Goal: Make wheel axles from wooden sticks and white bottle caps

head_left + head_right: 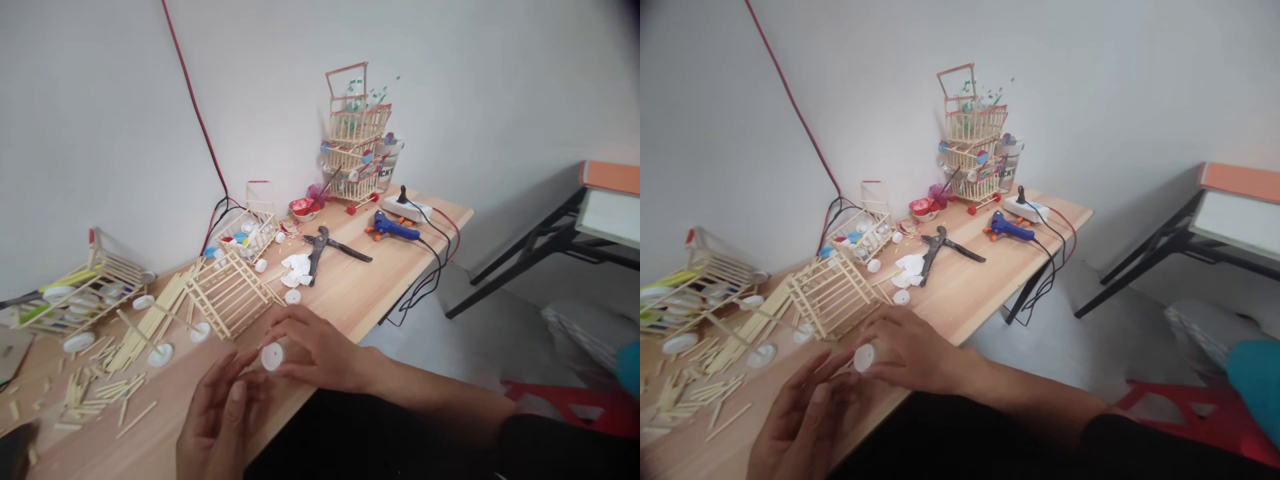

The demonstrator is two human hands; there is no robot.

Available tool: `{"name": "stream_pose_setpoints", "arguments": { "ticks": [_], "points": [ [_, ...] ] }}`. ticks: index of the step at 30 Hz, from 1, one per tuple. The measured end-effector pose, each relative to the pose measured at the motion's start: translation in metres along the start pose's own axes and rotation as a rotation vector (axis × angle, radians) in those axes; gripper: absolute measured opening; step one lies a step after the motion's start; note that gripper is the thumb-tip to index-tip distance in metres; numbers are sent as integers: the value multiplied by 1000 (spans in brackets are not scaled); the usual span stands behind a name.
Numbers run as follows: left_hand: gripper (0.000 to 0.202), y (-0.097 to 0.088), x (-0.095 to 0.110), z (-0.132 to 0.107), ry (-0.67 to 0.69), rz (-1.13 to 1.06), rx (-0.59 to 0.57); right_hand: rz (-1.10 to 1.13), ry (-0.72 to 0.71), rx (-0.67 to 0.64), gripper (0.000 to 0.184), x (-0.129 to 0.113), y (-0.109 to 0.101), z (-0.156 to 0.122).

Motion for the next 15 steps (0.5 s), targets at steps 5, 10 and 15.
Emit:
{"name": "stream_pose_setpoints", "arguments": {
  "ticks": [5, 10, 15],
  "points": [
    [71, 12, -6, -1, -172, -169, -116, 7, 102, -41, 36, 5, 0, -2],
    [78, 17, -6, 4, -179, -138, -166, 271, 173, 21, 37, 6, 1, -6],
    [80, 24, -16, 6, -240, -46, -200, 245, 128, 50, 39, 9, 4, -10]
  ]
}}
Point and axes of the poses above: each hand's wrist, its own z-axis towards the middle knuckle, its own y-axis out of the palm, x = y × z, the point moved 3 cm from there along z, towards the middle knuckle, and after that the axes turned 2 degrees about y, right-handed, at the moved point
